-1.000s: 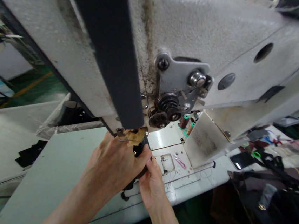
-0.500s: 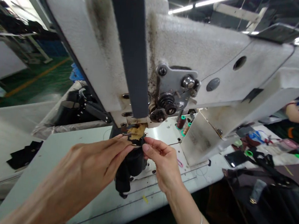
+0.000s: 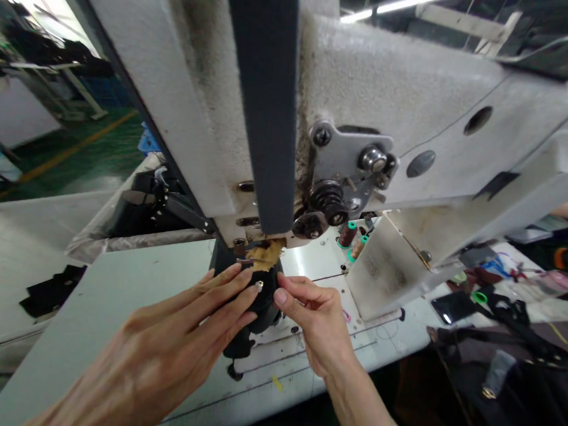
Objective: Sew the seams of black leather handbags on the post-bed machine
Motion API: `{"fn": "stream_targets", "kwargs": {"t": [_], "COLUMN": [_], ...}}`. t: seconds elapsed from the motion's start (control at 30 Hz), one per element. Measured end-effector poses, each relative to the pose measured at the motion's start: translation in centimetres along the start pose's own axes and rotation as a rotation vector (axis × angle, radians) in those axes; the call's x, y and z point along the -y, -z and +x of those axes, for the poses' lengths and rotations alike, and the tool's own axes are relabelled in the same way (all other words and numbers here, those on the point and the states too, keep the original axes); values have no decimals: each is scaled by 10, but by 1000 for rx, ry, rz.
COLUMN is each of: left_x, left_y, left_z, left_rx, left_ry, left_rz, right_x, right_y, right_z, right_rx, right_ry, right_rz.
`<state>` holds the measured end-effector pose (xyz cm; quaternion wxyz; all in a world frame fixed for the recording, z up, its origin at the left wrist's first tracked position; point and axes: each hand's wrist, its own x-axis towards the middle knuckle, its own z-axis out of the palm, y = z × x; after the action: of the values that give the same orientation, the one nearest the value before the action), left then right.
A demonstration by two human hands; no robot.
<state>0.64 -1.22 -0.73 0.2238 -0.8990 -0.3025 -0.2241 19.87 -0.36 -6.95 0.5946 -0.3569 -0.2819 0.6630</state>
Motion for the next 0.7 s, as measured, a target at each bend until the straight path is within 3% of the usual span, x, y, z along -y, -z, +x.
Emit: {"fn": "stream_targets", "kwargs": {"t": [0.23,0.43,0.7], "left_x": [5,6,7], "left_y": [0,0,3], "left_z": [-4,-6,6], "left_rx": [38,62,81], "left_ry": [-31,-30,-67], "left_rz": [-15,-19,10], "right_x": [3,-5,-7], "right_y": [3,1,-4], "right_z": [-8,-7,-2], "right_rx": [77,26,44], "right_ry": [163,60,70], "right_rz": [-250,-36,-1]}}
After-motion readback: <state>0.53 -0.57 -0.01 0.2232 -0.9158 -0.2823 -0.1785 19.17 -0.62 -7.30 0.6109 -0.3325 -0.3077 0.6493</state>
